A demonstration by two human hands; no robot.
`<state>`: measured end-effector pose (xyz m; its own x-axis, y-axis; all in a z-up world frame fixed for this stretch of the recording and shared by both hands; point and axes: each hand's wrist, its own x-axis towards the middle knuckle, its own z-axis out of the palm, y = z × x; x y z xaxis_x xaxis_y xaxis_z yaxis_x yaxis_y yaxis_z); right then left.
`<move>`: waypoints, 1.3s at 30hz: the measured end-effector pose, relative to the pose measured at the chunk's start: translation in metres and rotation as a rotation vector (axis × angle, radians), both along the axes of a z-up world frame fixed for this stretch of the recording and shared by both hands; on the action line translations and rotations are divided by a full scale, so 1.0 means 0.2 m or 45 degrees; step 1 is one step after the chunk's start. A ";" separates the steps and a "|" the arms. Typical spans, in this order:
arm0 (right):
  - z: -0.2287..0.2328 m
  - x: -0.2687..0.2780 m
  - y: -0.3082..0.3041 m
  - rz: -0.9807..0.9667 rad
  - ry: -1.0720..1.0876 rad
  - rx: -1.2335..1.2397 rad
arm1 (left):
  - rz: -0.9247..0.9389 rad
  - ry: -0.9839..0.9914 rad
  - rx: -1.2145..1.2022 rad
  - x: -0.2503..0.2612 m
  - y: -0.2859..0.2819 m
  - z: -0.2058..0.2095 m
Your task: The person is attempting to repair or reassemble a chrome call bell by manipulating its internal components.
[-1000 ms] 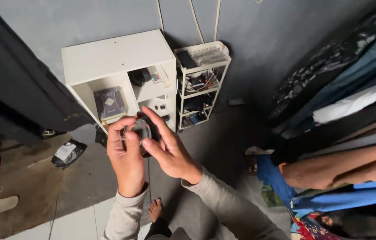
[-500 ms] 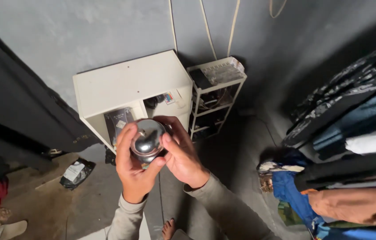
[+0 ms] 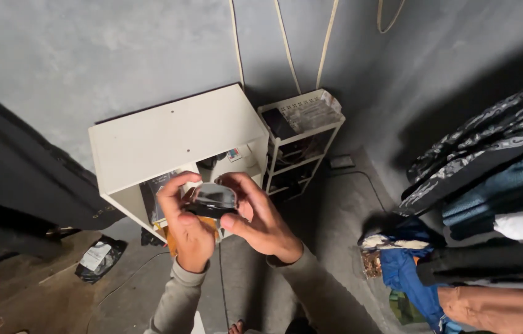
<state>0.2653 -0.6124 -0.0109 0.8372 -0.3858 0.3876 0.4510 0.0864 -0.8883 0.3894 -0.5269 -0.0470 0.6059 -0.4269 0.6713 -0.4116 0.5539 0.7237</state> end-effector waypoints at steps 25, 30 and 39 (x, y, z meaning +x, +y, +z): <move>0.14 -0.37 -0.80 -0.593 -0.055 -1.166 | -0.440 1.081 -0.488 -0.51 -0.82 0.04; 0.12 -0.41 -0.93 -0.664 -0.074 -1.124 | -0.187 0.742 -0.382 -0.55 -0.90 0.03; 0.06 -0.38 -1.07 -0.402 0.054 -0.919 | 0.120 0.196 -0.121 -0.52 -0.93 0.05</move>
<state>0.1893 -0.8255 0.0005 0.7498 -0.2729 0.6027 0.3224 -0.6448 -0.6930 0.2858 -0.7131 -0.0377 0.7387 -0.3023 0.6024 -0.3537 0.5870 0.7283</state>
